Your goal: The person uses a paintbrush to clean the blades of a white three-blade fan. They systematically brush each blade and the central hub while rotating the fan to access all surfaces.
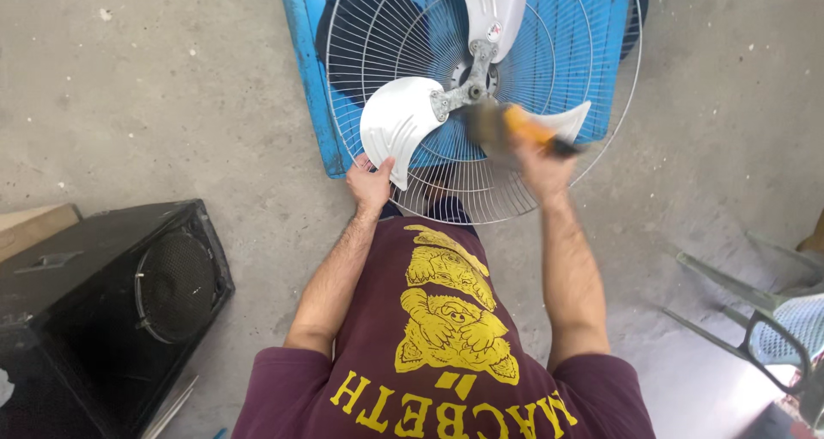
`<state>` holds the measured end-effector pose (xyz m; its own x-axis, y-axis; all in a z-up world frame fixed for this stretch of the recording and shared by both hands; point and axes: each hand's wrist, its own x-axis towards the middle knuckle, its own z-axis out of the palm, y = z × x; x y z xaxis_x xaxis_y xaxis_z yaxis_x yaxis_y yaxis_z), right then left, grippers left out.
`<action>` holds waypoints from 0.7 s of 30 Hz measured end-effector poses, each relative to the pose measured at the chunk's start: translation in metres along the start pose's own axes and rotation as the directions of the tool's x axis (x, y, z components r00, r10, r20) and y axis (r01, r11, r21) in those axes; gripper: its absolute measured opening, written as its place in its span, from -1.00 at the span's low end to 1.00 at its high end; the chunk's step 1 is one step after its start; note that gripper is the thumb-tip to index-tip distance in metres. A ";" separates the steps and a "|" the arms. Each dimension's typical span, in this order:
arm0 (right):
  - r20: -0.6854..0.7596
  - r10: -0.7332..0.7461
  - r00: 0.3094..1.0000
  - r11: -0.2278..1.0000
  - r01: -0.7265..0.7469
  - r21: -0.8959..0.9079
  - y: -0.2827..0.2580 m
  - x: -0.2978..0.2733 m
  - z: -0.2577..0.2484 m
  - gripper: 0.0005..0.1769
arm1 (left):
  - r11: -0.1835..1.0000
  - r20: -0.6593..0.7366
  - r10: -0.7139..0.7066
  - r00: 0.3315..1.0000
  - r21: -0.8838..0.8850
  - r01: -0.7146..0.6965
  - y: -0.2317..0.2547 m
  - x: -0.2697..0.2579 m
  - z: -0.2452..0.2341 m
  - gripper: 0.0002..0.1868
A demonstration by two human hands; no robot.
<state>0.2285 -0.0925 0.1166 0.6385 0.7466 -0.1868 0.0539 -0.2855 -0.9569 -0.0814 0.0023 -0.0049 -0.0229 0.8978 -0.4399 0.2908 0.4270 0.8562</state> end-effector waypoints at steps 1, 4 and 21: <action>-0.135 -0.148 0.980 0.989 0.143 -0.047 0.000 0.016 -0.011 -0.71 | 1.000 0.009 0.012 1.000 -0.018 -0.012 -0.002 0.000 -0.001 -0.53; -0.175 -0.519 0.837 0.827 0.440 -0.350 -0.017 0.028 -0.027 -0.75 | 0.998 0.000 0.011 1.000 -0.056 -0.011 -0.004 0.003 0.002 -0.51; 0.062 -0.728 0.683 0.341 0.440 -0.831 -0.037 0.005 -0.086 -0.75 | 0.999 0.006 0.026 1.000 -0.026 -0.026 0.003 -0.002 -0.001 -0.55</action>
<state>0.2952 -0.1300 0.1705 0.3487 0.7551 0.5552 0.9370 -0.2681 -0.2239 -0.0812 0.0019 -0.0011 -0.0096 0.9080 -0.4189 0.2661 0.4061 0.8742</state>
